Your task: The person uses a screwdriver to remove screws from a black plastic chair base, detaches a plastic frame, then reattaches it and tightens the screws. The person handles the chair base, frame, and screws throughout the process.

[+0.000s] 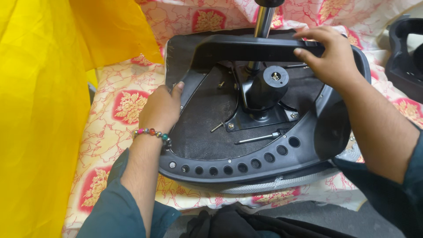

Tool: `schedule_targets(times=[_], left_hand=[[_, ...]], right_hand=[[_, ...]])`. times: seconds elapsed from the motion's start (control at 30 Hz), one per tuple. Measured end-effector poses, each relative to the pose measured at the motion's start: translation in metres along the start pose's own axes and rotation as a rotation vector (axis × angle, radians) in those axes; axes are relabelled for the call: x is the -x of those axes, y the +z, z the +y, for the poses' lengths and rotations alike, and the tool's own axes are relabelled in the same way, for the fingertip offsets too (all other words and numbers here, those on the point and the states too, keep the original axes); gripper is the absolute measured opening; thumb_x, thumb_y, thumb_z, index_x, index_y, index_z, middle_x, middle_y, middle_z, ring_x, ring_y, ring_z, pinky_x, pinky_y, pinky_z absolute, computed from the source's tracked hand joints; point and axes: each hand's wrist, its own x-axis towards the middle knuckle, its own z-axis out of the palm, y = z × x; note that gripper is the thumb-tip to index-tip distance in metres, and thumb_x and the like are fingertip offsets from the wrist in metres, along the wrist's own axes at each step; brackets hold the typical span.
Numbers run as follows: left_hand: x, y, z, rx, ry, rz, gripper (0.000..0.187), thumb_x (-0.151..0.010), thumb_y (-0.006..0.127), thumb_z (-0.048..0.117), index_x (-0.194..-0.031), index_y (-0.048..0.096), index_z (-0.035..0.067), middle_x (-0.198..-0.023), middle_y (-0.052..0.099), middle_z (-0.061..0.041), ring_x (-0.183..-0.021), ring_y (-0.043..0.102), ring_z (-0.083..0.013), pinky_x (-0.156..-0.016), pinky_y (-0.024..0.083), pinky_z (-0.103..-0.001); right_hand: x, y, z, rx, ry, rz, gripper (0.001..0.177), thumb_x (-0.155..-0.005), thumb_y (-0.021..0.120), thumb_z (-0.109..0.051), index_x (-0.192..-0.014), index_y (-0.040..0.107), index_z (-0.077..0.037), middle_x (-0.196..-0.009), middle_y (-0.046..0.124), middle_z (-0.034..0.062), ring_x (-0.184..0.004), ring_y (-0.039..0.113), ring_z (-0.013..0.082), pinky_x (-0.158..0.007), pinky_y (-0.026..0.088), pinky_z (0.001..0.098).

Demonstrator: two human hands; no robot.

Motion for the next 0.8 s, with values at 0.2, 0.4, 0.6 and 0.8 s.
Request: schedule_targets(times=[0.2,0.4,0.6,0.8], left_hand=[[-0.033,0.034,-0.03,0.033,0.146,-0.142,0.063,-0.103,0.046,0.052,-0.116,0.065,-0.007,-0.113,0.067,-0.034,-0.112,0.064,-0.0483,-0.099,0.049,-0.053],[-0.016,0.068,-0.043,0.067,0.081,-0.2,0.061,-0.103,0.045,0.051,-0.115,0.064,-0.006,-0.113,0.067,-0.035,-0.112,0.064,-0.0495,-0.099,0.049,-0.053],[-0.001,0.053,-0.028,0.051,0.103,-0.196,0.054,-0.103,0.043,0.047,-0.119,0.061,-0.001,-0.112,0.067,-0.033,-0.11,0.064,-0.05,-0.097,0.049,-0.055],[0.017,0.04,-0.023,-0.051,0.236,-0.085,0.036,-0.102,0.052,0.036,-0.109,0.066,0.003,-0.109,0.068,-0.026,-0.105,0.065,-0.0456,-0.09,0.051,-0.054]], right_hand=[[0.04,-0.003,-0.061,-0.202,0.402,0.32,0.016,-0.1,0.07,-0.005,-0.114,0.064,0.001,-0.113,0.066,0.0107,-0.105,0.068,0.0165,-0.09,0.057,0.0293],[0.081,-0.01,-0.125,-0.391,0.684,-0.082,0.017,-0.091,0.071,-0.01,-0.107,0.068,-0.004,-0.104,0.072,0.0078,-0.098,0.07,0.0157,-0.087,0.054,0.0301],[0.092,-0.006,-0.14,0.009,0.368,-0.64,0.052,-0.069,0.086,-0.026,-0.118,0.069,-0.016,-0.122,0.063,0.0086,-0.121,0.053,0.0331,-0.101,0.039,0.0467],[0.098,0.006,-0.139,0.343,0.54,-0.704,0.039,-0.075,0.081,-0.032,-0.112,0.072,-0.024,-0.116,0.068,0.0004,-0.12,0.059,0.024,-0.106,0.036,0.0468]])
